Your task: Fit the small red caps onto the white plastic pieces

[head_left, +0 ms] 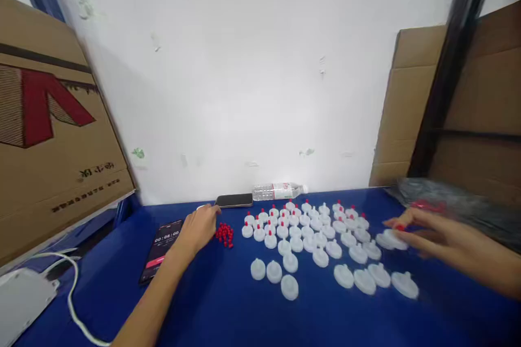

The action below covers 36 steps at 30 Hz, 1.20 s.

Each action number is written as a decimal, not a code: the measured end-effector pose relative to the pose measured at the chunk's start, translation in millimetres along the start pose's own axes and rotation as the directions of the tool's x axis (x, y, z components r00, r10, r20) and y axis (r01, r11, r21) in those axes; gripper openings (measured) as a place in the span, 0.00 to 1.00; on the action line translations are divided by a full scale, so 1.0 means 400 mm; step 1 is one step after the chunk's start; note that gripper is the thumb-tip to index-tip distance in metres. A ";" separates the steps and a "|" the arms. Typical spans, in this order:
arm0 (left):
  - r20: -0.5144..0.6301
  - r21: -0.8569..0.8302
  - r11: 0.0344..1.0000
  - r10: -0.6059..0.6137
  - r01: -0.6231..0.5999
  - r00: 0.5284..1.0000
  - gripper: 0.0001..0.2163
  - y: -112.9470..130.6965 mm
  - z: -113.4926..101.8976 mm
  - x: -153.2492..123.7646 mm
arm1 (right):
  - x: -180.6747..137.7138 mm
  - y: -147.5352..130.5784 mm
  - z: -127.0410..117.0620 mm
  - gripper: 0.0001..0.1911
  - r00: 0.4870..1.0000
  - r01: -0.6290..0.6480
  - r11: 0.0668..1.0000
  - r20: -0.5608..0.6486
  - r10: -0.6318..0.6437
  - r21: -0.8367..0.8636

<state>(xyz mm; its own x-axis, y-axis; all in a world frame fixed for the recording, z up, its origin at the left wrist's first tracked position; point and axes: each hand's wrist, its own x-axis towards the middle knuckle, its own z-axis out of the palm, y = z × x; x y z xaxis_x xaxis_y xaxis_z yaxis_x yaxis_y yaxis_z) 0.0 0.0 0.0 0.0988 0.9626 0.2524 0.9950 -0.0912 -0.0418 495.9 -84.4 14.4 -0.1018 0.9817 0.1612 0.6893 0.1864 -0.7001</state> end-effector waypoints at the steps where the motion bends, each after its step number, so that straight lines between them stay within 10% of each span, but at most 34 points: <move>1: -0.034 -0.007 1.000 0.008 -0.008 0.999 0.16 0.004 -0.002 0.000 | 0.003 -0.012 0.010 0.17 0.999 0.035 0.999 0.007 -0.035 -0.007; 13: -0.413 -0.018 0.939 0.305 -0.342 0.858 0.13 0.079 -0.009 -0.029 | 0.024 -0.250 0.193 0.12 0.962 0.238 0.963 0.166 -0.216 -0.127; 19: -0.611 0.151 0.724 0.604 -0.673 0.511 0.11 0.194 -0.028 -0.090 | 0.005 -0.288 0.240 0.15 0.947 0.242 0.970 0.222 -0.230 -0.027; 25: -0.561 0.354 0.445 0.805 -0.822 0.194 0.12 0.277 -0.030 -0.142 | -0.005 -0.314 0.261 0.08 0.933 0.261 0.964 0.266 -0.241 -0.044; 36: -0.581 0.368 0.515 0.778 -0.774 0.241 0.07 0.253 -0.030 -0.127 | -0.021 -0.333 0.252 0.11 0.926 0.245 0.968 0.307 -0.218 -0.052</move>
<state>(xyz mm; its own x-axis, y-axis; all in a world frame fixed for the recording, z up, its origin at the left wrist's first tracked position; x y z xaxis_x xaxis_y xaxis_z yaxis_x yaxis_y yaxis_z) 96.1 -61.0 -5.4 0.8075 0.0131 0.5898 0.4298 -0.6979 -0.5729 332.7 -113.6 36.1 -0.4652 0.8808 0.0883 0.6796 0.4193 -0.6019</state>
